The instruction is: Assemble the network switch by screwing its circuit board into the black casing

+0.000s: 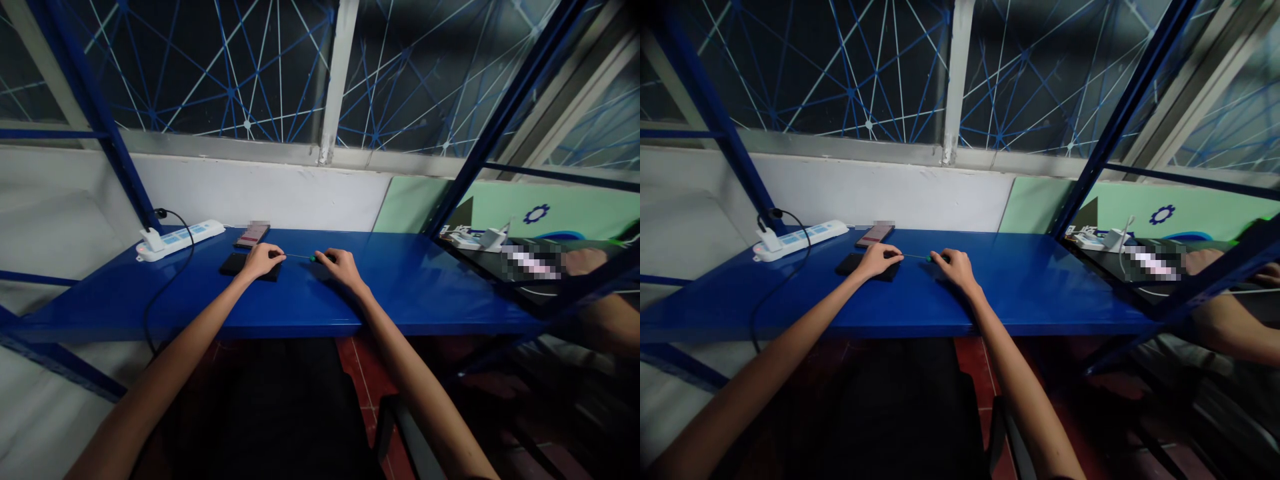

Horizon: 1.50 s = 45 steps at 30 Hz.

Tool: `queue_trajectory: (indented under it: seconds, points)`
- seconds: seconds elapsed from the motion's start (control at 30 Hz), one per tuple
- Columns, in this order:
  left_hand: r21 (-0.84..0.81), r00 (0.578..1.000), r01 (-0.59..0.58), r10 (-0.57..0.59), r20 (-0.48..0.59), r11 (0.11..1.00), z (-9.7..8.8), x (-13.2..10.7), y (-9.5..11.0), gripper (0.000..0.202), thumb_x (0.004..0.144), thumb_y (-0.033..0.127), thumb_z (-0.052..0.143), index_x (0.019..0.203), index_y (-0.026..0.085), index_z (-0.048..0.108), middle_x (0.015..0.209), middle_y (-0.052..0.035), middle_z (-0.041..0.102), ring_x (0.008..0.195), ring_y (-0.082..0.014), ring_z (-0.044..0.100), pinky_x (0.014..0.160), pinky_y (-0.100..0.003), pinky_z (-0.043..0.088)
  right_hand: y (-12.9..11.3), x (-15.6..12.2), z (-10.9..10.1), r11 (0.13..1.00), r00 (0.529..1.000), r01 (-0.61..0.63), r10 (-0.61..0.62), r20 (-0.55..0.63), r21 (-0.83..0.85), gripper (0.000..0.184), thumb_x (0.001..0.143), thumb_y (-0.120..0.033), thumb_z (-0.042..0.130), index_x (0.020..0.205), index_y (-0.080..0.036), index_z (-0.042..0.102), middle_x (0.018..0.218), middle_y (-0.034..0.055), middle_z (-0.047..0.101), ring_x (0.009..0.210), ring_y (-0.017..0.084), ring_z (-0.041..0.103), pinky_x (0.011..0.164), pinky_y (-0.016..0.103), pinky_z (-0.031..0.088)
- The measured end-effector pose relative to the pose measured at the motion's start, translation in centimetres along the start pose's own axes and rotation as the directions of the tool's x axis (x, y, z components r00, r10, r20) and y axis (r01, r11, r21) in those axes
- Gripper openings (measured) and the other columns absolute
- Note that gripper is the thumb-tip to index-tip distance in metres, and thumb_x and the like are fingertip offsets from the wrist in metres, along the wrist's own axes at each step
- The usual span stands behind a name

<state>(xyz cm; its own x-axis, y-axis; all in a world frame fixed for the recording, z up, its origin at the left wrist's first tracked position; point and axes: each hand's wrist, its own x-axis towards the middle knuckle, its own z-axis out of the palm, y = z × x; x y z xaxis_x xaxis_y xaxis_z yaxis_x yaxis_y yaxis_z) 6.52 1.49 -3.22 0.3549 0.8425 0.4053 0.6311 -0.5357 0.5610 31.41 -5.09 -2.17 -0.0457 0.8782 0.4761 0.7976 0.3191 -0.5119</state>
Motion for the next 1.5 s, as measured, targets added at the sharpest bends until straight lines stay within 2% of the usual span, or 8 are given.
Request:
queue_trajectory:
  seconds: [0.47, 0.77, 0.97, 1.13, 1.3, 1.4, 1.5]
  points:
    - [0.045, 0.999, -0.038, 0.039, -0.006, 0.998, -0.12, -0.16, 0.11, 0.023, 0.082, 0.042, 0.062, 0.084, 0.024, 0.077, 0.094, -0.0038, 0.077, 0.093, -0.0254, 0.069, 0.084, -0.033, 0.053, 0.02, -0.03, -0.04, 1.0, 1.0, -0.009, 0.009, -0.018, 0.01, 0.049, 0.088, -0.056, 0.049, 0.072, -0.015, 0.071, 0.058, 0.0014, 0.059, 0.056, 0.012, 0.046, 0.054, 0.025, 0.027]
    - [0.09, 0.998, -0.066, 0.068, -0.016, 0.994, -0.21, -0.42, 0.48, 0.018, 0.083, 0.033, 0.064, 0.088, 0.022, 0.078, 0.096, -0.0032, 0.077, 0.093, -0.0235, 0.069, 0.084, -0.031, 0.052, 0.02, -0.04, 0.0, 1.0, 0.999, -0.005, 0.005, -0.035, 0.01, 0.046, 0.087, -0.055, 0.052, 0.074, -0.016, 0.072, 0.059, 0.0007, 0.06, 0.058, 0.012, 0.049, 0.055, 0.025, 0.027]
    - [0.157, 0.992, -0.11, 0.118, -0.041, 0.981, -0.1, -0.56, 0.59, 0.017, 0.084, 0.031, 0.064, 0.088, 0.022, 0.078, 0.094, -0.0023, 0.077, 0.088, -0.0216, 0.07, 0.078, -0.028, 0.053, 0.12, -0.02, 0.02, 1.0, 1.0, 0.003, -0.003, -0.027, 0.008, 0.047, 0.087, -0.056, 0.052, 0.075, -0.015, 0.073, 0.058, 0.0008, 0.06, 0.057, 0.012, 0.05, 0.055, 0.025, 0.028]
    - [0.174, 0.993, -0.105, 0.113, -0.037, 0.979, -0.14, -0.71, 0.81, 0.018, 0.085, 0.032, 0.063, 0.09, 0.023, 0.078, 0.096, -0.0019, 0.076, 0.09, -0.0217, 0.07, 0.078, -0.028, 0.053, 0.13, -0.06, 0.05, 1.0, 0.999, 0.013, -0.013, -0.031, -0.008, 0.048, 0.088, -0.056, 0.05, 0.075, -0.016, 0.073, 0.058, 0.0011, 0.06, 0.056, 0.013, 0.05, 0.054, 0.025, 0.027]
    - [0.146, 0.994, -0.092, 0.099, -0.041, 0.985, -0.1, -0.57, 0.71, 0.019, 0.083, 0.033, 0.063, 0.092, 0.023, 0.077, 0.094, -0.0022, 0.077, 0.089, -0.0216, 0.07, 0.077, -0.028, 0.054, 0.1, -0.09, -0.04, 1.0, 0.999, 0.01, -0.01, -0.037, -0.009, 0.047, 0.088, -0.056, 0.05, 0.075, -0.016, 0.073, 0.059, 0.0014, 0.061, 0.057, 0.013, 0.051, 0.055, 0.025, 0.028]
    - [0.089, 0.996, -0.082, 0.085, -0.028, 0.993, -0.08, -0.42, 0.42, 0.024, 0.081, 0.032, 0.063, 0.1, 0.023, 0.075, 0.084, -0.0013, 0.076, 0.082, -0.0201, 0.071, 0.072, -0.026, 0.054, 0.09, -0.06, -0.15, 1.0, 0.998, -0.026, 0.025, -0.059, -0.017, 0.046, 0.087, -0.055, 0.051, 0.073, -0.017, 0.072, 0.058, 0.0013, 0.06, 0.057, 0.013, 0.05, 0.054, 0.025, 0.028]
    - [0.069, 0.995, -0.095, 0.097, -0.035, 0.993, -0.11, -0.37, 0.24, 0.028, 0.081, 0.028, 0.059, 0.103, 0.022, 0.074, 0.082, -0.0008, 0.076, 0.082, -0.0195, 0.071, 0.073, -0.025, 0.054, -0.05, -0.04, -0.36, 0.997, 0.993, -0.075, 0.072, -0.096, -0.024, 0.047, 0.086, -0.057, 0.052, 0.071, -0.017, 0.071, 0.059, 0.0015, 0.061, 0.058, 0.013, 0.05, 0.055, 0.026, 0.028]
